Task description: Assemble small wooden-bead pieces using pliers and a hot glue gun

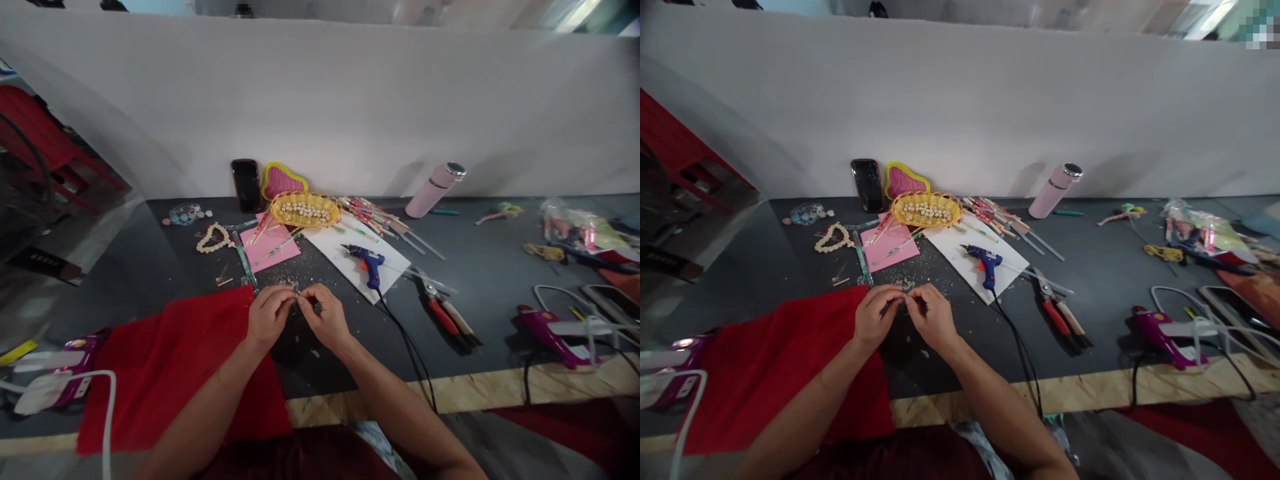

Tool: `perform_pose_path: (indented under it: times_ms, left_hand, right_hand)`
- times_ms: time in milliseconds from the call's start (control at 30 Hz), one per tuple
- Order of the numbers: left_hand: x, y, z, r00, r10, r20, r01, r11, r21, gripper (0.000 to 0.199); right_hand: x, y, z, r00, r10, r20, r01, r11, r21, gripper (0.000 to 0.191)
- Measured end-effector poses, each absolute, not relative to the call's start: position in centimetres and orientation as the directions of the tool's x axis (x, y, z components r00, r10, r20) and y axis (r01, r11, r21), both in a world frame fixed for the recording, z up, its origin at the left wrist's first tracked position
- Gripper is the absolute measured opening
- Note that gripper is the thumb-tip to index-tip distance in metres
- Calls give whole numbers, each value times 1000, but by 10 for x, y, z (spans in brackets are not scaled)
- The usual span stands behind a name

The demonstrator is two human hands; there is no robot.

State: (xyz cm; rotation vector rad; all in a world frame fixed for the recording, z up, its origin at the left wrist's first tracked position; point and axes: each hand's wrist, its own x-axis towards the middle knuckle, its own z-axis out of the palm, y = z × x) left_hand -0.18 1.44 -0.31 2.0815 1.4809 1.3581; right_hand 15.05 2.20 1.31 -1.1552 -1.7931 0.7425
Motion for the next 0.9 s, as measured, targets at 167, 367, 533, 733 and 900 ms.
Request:
perform_pose_path:
  times_ms: [167, 367, 533, 733, 900]
  left_hand:
    - [-2, 13, -3, 66, 835, 546, 614, -465, 637, 14]
    - [-2, 13, -3, 66, 820, 569, 617, -481, 622, 14]
    - [-2, 13, -2, 74, 820, 567, 601, -491, 631, 14]
    - [-1, 12, -2, 41, 843, 537, 529, -474, 704, 19]
    - [1, 12, 3, -46, 971, 235, 316, -209, 925, 16]
  right_hand:
    - [150, 21, 12, -167, 940, 298, 349, 339, -874, 10]
    - [152, 22, 7, -237, 938, 254, 239, 310, -920, 16]
    - [152, 23, 3, -253, 936, 244, 242, 305, -921, 17]
    - [154, 22, 1, -229, 943, 241, 203, 288, -936, 15]
    - [156, 22, 7, -234, 924, 302, 267, 360, -894, 14]
